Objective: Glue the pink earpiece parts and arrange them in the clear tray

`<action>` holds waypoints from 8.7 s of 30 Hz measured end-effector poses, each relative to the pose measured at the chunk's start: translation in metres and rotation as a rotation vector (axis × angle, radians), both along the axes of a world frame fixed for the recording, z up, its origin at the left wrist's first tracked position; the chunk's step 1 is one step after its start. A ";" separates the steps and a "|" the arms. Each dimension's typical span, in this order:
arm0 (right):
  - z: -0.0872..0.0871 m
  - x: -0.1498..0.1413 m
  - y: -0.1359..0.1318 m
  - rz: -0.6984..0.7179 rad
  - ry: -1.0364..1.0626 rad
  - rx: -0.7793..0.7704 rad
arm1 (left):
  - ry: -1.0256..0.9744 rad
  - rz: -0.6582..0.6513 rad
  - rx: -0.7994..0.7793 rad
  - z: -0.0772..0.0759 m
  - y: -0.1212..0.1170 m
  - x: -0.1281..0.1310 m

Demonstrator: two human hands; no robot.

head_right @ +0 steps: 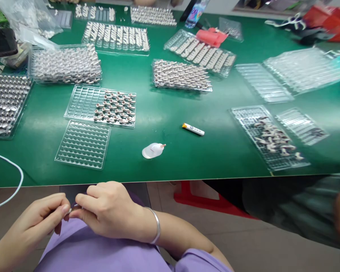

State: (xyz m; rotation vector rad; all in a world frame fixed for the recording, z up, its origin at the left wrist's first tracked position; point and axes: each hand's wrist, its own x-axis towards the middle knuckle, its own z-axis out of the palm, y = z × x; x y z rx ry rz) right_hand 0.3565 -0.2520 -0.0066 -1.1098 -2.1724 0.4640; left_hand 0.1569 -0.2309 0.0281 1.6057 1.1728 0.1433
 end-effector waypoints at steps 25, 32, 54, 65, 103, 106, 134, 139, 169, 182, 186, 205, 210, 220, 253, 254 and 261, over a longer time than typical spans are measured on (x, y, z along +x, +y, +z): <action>0.001 0.001 0.000 -0.015 -0.049 0.029 | -0.058 0.073 -0.160 0.003 0.004 0.003; 0.001 0.001 0.000 0.007 -0.053 0.013 | -0.102 0.113 -0.220 -0.001 0.001 0.001; 0.012 0.009 0.008 0.141 0.376 -0.529 | -0.101 0.082 0.004 0.012 -0.006 0.002; 0.000 0.002 0.002 0.047 0.136 -0.173 | -0.088 0.109 -0.055 0.005 -0.005 -0.001; -0.001 -0.002 0.000 0.029 0.191 -0.184 | -0.124 0.113 -0.082 -0.001 -0.006 -0.001; -0.002 -0.002 0.000 0.014 0.199 -0.163 | -0.131 0.107 -0.075 0.001 -0.006 0.000; -0.002 -0.002 0.001 -0.003 0.177 -0.103 | -0.123 0.122 -0.056 0.002 -0.006 0.000; -0.003 -0.003 0.002 -0.009 0.163 -0.091 | -0.119 0.111 -0.038 0.003 -0.005 0.000; 0.000 -0.002 0.002 0.000 0.117 -0.081 | -0.069 0.052 0.106 0.004 -0.006 -0.002; 0.001 -0.001 0.002 0.037 0.144 -0.195 | -0.082 0.054 0.151 0.005 -0.009 0.001; -0.002 -0.003 0.002 0.012 0.194 -0.163 | -0.061 0.078 0.253 0.004 -0.015 0.001; -0.003 -0.004 0.000 -0.008 0.163 -0.110 | -0.060 0.105 0.307 -0.001 -0.021 0.000; -0.002 -0.004 0.000 0.012 0.156 -0.137 | -0.056 0.078 0.295 0.002 -0.019 0.000; 0.002 -0.002 0.001 0.046 0.161 -0.209 | -0.085 0.079 0.286 0.002 -0.017 0.002; 0.004 -0.002 0.004 0.042 0.138 -0.129 | -0.075 0.041 0.312 0.003 -0.013 -0.001; 0.004 -0.002 0.004 0.040 0.139 -0.126 | -0.079 0.039 0.316 0.004 -0.012 -0.001; 0.003 -0.004 0.004 0.018 0.159 -0.114 | -0.070 0.024 0.301 0.002 -0.014 -0.002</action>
